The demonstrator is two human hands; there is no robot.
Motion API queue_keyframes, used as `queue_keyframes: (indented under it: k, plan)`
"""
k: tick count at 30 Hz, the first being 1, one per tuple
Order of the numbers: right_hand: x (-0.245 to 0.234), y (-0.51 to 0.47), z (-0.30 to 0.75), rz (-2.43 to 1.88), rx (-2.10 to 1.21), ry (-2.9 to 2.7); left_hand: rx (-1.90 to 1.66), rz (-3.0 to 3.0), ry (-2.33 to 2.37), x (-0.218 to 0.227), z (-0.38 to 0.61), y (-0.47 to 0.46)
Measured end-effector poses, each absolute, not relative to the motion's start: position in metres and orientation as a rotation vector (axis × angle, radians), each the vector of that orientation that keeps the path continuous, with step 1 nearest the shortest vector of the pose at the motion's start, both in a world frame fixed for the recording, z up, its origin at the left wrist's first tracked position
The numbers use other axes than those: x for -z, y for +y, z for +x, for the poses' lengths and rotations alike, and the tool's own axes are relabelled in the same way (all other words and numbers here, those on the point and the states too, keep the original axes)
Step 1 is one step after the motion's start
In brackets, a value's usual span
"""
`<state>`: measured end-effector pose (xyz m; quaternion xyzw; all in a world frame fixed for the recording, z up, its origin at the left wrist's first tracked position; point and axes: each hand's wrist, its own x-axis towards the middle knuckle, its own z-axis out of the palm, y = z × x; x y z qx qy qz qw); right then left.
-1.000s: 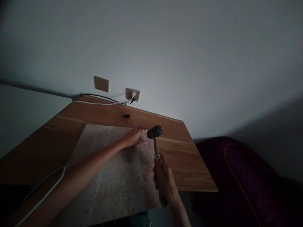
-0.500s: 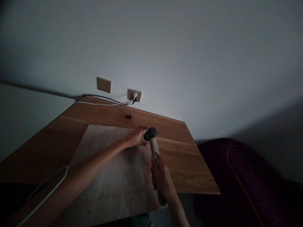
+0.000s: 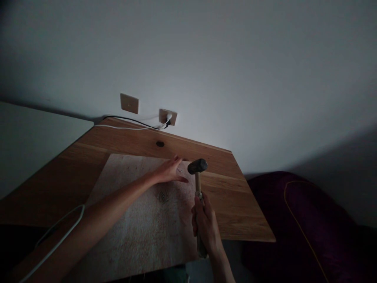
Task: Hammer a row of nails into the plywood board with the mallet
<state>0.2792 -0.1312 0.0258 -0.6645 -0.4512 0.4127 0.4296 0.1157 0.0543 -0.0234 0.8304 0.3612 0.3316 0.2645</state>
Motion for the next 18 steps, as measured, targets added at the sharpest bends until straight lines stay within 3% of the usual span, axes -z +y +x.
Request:
queue_keyframes:
  k: [12,18]
  plan:
    - [-0.021,-0.125,0.276,-1.666,-1.147,-1.175,-0.893,2.431,1.17,0.025,0.116,0.054]
    - [-0.041,-0.129,0.275,-1.67,-1.058,-1.141,-0.798,2.46,1.177,0.026,0.116,0.055]
